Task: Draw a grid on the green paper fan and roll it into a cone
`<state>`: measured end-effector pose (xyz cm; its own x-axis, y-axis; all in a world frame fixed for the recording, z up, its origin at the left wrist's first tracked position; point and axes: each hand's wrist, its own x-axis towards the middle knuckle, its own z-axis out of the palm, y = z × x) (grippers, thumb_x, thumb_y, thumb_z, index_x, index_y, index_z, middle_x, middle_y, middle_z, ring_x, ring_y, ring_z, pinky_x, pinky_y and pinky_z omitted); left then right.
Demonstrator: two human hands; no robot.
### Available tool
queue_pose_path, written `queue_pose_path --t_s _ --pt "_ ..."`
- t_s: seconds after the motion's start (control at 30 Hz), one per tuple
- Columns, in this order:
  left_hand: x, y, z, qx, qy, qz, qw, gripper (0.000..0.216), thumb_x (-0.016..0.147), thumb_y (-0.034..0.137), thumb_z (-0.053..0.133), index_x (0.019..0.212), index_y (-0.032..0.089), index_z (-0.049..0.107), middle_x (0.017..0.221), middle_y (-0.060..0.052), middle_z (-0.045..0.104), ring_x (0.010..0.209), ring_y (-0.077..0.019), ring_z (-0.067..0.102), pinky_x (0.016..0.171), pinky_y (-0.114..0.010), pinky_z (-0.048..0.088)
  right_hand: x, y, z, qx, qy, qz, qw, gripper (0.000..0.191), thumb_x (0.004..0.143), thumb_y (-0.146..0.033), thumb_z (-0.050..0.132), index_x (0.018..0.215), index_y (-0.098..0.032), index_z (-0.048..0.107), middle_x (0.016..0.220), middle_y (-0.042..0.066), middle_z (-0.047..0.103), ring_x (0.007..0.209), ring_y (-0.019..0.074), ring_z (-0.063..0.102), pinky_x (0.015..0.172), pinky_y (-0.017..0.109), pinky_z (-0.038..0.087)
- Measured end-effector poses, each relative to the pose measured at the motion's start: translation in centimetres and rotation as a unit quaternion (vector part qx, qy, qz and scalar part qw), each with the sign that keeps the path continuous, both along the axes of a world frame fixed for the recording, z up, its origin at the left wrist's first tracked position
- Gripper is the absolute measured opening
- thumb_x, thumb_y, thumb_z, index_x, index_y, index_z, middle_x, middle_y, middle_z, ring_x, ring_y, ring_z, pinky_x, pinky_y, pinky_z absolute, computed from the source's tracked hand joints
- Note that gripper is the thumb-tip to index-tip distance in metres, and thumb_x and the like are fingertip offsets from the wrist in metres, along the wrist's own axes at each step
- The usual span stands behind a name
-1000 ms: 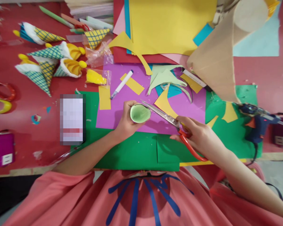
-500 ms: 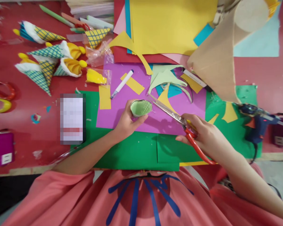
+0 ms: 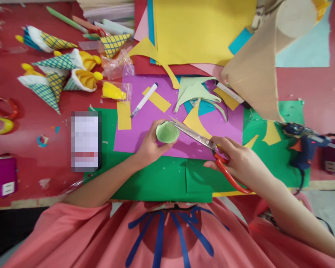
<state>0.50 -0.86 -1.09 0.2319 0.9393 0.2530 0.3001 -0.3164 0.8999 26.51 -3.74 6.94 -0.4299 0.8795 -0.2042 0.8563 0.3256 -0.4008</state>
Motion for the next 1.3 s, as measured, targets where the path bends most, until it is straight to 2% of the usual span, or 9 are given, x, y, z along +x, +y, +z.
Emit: queue_pose_path --t_s 0.2,0.43,0.63,0.8,1.0,1.3 --pt "0.0 0.0 0.0 0.024 0.009 -0.003 1.0 0.047 0.077 0.032 0.07 0.115 0.023 0.044 0.099 -0.001 0.057 0.089 -0.0141 0.06 0.074 -0.023 0.048 -0.2 0.0 -0.1 0.004 0.002 0.003 1.0 0.056 0.081 -0.064 0.049 0.117 -0.02 0.049 0.101 0.009 0.068 0.076 0.0226 0.068 0.06 0.03 0.051" --pt "0.1 0.0 0.5 0.008 0.02 0.006 1.0 0.043 0.078 0.032 0.068 0.113 0.023 0.046 0.097 -0.001 0.058 0.087 -0.0137 0.06 0.074 -0.023 0.049 -0.2 0.1 -0.2 0.002 0.013 0.002 1.0 0.057 0.08 -0.064 0.05 0.116 -0.018 0.051 0.094 0.008 0.068 0.07 0.0215 0.068 0.057 0.029 0.05" --pt "0.0 0.1 1.3 -0.091 -0.031 -0.019 0.995 0.036 0.076 0.028 0.067 0.105 0.021 0.048 0.087 0.001 0.058 0.076 -0.0117 0.059 0.07 -0.024 0.05 0.1 0.2 0.1 0.003 0.017 0.018 1.0 0.057 0.082 -0.062 0.049 0.115 -0.017 0.052 0.092 0.008 0.067 0.065 0.0208 0.066 0.054 0.029 0.049" --pt "-0.3 0.1 1.5 -0.178 -0.077 -0.048 0.98 0.035 0.075 0.028 0.065 0.105 0.02 0.048 0.081 0.001 0.058 0.07 -0.0119 0.058 0.066 -0.025 0.05 0.6 0.1 0.1 0.01 0.014 0.034 0.999 0.061 0.082 -0.062 0.049 0.121 -0.014 0.052 0.09 0.01 0.068 0.066 0.0217 0.066 0.056 0.03 0.049" --pt "-0.3 0.1 1.4 -0.187 -0.106 -0.058 0.975 0.038 0.071 0.025 0.067 0.105 0.021 0.05 0.077 0.001 0.058 0.067 -0.0127 0.059 0.061 -0.025 0.05 1.3 0.1 0.4 -0.002 0.004 0.046 0.999 0.06 0.082 -0.06 0.053 0.123 -0.016 0.051 0.093 0.01 0.069 0.068 0.0214 0.067 0.056 0.029 0.05" --pt "-0.5 0.2 1.5 -0.253 -0.136 -0.084 0.954 0.038 0.068 0.023 0.069 0.102 0.021 0.052 0.075 0.002 0.061 0.065 -0.0119 0.058 0.058 -0.024 0.048 2.0 -0.2 0.6 -0.014 0.013 0.046 0.999 0.056 0.082 -0.059 0.052 0.122 -0.02 0.051 0.096 0.008 0.069 0.07 0.0223 0.068 0.056 0.03 0.051"
